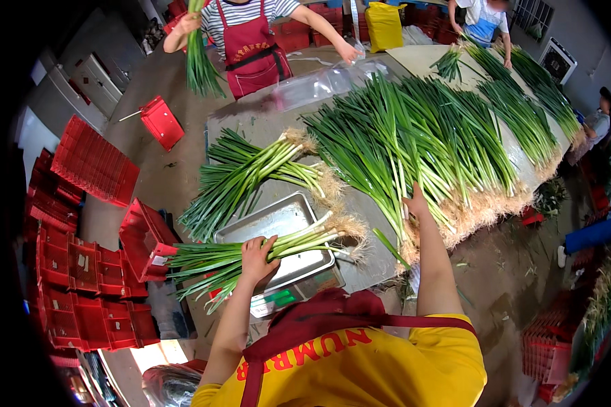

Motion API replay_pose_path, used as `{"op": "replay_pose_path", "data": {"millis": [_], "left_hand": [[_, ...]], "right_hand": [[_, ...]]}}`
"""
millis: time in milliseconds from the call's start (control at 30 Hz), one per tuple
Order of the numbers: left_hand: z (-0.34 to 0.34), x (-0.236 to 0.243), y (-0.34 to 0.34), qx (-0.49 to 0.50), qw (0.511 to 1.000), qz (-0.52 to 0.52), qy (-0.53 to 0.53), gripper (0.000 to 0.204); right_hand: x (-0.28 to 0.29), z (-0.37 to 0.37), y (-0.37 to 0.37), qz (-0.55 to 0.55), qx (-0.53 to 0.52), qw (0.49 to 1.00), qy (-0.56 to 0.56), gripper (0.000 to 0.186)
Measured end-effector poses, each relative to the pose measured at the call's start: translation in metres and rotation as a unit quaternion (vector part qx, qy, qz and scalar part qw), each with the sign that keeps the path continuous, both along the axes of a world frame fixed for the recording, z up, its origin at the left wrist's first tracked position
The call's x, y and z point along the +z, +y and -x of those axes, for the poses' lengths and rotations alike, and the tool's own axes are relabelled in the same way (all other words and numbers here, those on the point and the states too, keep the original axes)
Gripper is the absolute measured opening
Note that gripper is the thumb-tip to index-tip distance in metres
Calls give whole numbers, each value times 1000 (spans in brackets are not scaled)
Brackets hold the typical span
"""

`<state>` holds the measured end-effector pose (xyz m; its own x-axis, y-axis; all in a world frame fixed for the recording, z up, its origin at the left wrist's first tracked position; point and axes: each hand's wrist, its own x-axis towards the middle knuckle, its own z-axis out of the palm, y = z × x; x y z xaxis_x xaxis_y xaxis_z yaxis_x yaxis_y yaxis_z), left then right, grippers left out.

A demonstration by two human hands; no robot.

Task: The person repeatedly picks up bundles of green onions, places them on a digital scale to weigh them, and then sets them aside. The process is repeated continuously throughout the clip.

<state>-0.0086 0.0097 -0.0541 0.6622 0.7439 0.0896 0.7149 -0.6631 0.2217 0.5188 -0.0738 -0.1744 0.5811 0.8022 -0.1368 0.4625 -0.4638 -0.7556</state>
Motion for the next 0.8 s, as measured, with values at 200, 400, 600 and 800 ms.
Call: {"op": "replay_pose_path", "data": {"millis": [200,400,600,800], "left_hand": [[-2,1,0,2,1000,-8,-8,63],[-4,-1,-2,5,1000,-1,-13,63],[-2,3,-3,10,1000,11,-10,63],[-4,12,-5,2,1000,25,13,65]], "right_hand": [[-13,15,24,43,-38,989,-134,88],[7,16,23,120,-61,976,-172,43],[65,55,9,-73,8,996,-46,30],[132,95,-7,-213,102,971,45,18]]}}
